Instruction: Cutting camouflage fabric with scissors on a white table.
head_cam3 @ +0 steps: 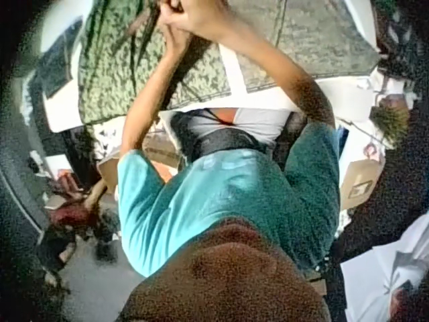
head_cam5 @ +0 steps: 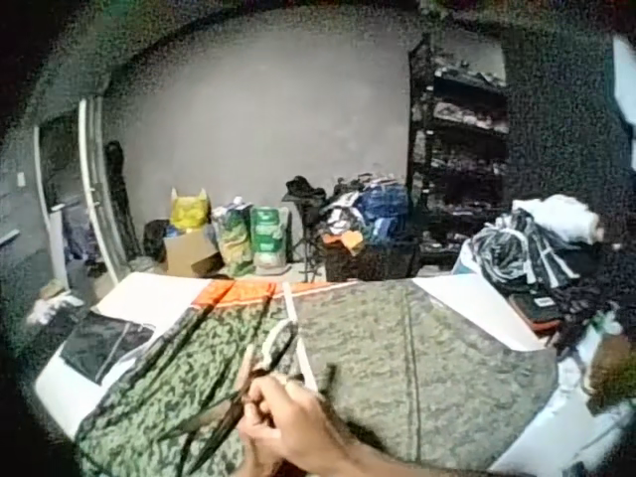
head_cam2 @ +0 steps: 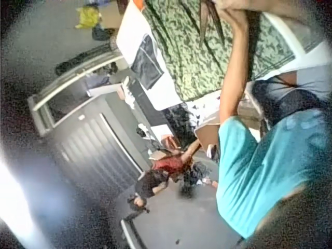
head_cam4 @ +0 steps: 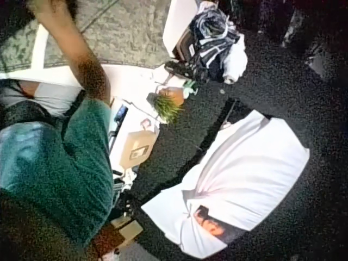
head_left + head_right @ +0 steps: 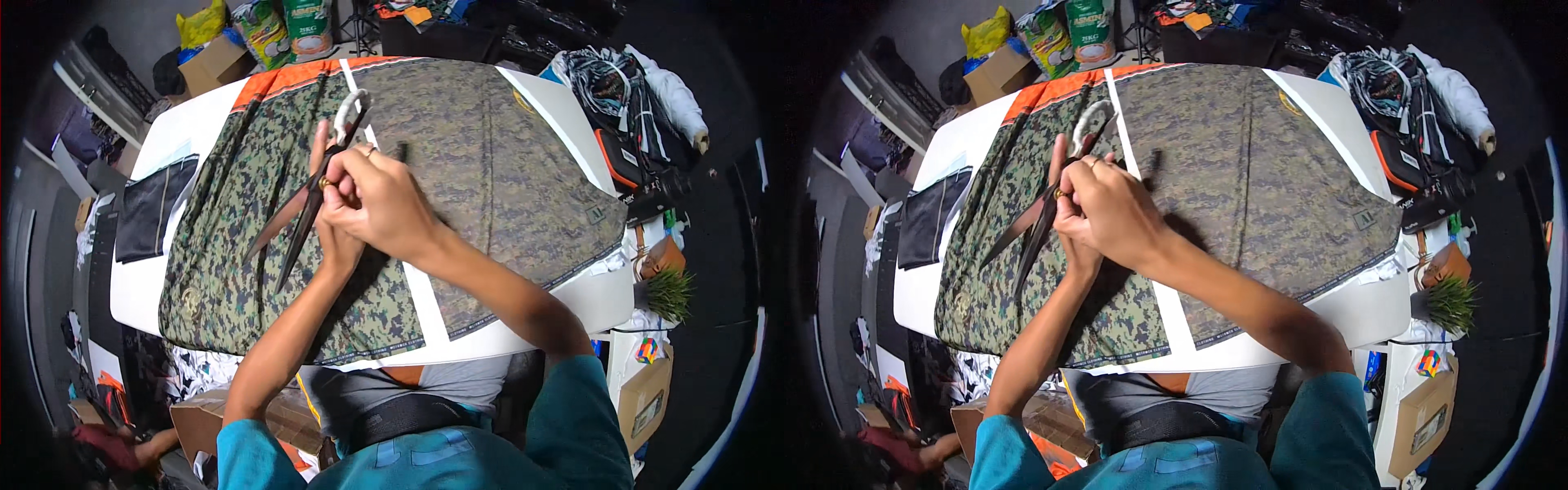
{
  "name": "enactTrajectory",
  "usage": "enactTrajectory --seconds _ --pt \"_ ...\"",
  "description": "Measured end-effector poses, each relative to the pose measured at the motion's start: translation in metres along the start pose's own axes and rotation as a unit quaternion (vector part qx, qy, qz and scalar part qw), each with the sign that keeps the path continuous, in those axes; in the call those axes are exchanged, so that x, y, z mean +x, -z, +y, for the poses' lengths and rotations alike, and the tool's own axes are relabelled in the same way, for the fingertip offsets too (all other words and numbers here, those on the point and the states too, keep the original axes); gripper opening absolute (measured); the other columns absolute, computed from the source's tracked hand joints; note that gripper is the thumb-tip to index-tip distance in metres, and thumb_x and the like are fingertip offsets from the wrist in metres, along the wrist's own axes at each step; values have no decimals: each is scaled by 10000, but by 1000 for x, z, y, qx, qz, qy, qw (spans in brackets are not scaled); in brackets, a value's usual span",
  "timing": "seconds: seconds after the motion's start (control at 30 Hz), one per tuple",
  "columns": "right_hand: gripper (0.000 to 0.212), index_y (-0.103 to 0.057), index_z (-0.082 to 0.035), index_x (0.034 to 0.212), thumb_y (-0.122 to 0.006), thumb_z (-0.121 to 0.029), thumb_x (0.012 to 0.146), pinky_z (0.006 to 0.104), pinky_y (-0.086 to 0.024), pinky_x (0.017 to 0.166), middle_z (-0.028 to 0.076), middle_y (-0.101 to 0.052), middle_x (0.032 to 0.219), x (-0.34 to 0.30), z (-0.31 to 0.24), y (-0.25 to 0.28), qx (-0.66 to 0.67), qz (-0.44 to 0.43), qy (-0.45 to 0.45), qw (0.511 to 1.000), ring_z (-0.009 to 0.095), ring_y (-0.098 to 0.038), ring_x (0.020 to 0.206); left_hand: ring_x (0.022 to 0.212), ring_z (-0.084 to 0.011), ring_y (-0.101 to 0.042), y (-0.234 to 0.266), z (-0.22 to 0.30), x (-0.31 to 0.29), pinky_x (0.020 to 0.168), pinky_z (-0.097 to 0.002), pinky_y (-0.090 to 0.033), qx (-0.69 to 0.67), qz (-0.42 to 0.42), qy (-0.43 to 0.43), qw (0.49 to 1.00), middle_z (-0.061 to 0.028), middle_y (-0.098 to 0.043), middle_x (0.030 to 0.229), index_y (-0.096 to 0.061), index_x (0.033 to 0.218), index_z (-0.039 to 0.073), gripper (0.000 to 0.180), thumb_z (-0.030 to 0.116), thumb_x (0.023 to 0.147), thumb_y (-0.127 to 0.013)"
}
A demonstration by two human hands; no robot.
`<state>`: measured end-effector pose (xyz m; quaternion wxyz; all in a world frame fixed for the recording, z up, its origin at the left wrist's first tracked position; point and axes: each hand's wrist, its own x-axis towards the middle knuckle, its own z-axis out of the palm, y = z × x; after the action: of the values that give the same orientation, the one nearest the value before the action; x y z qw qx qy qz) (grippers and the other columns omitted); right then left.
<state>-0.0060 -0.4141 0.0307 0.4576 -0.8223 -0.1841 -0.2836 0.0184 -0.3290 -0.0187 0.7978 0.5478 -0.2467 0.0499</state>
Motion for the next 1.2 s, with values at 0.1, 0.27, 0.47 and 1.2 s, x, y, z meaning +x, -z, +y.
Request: enactTrajectory --seconds 0.1,0.27,0.47,1.2 --pt "164 -589 -7 870 -673 10 730 286 -447 541 61 -572 756 -1 1 -2 15 9 -12 1000 146 -511 598 937 -139 -533 -1 0 1 852 -222 -443 -12 -2 -4 1000 -132 -534 1315 -181 1567 110 596 99 995 -348" --pt "156 -582 -8 855 -664 18 725 294 -445 536 65 -573 751 -1 3 -9 8 22 9 1000 150 -507 594 1013 -157 -552 6 -5 1 880 -253 -456 19 -2 -8 1000 -137 -502 1363 -176 1569 113 596 99 997 -346" --pt "138 -580 -6 847 -657 9 734 293 -445 542 73 -585 762 0 7 -1 13 33 26 999 160 -513 599 1133 -190 -543 14 -22 1 919 -292 -467 -85 -14 36 996 -145 -436 1435 -163 1569 104 600 116 1007 -374" --pt "417 -540 -7 1090 -722 -206 772 418 -499 762 182 -647 1017 -3 27 12 -97 -163 -73 979 332 -626 861 573 -82 -511 45 15 38 535 -201 -376 141 68 118 981 -70 -644 701 -692 1035 -24 514 384 1033 -380"
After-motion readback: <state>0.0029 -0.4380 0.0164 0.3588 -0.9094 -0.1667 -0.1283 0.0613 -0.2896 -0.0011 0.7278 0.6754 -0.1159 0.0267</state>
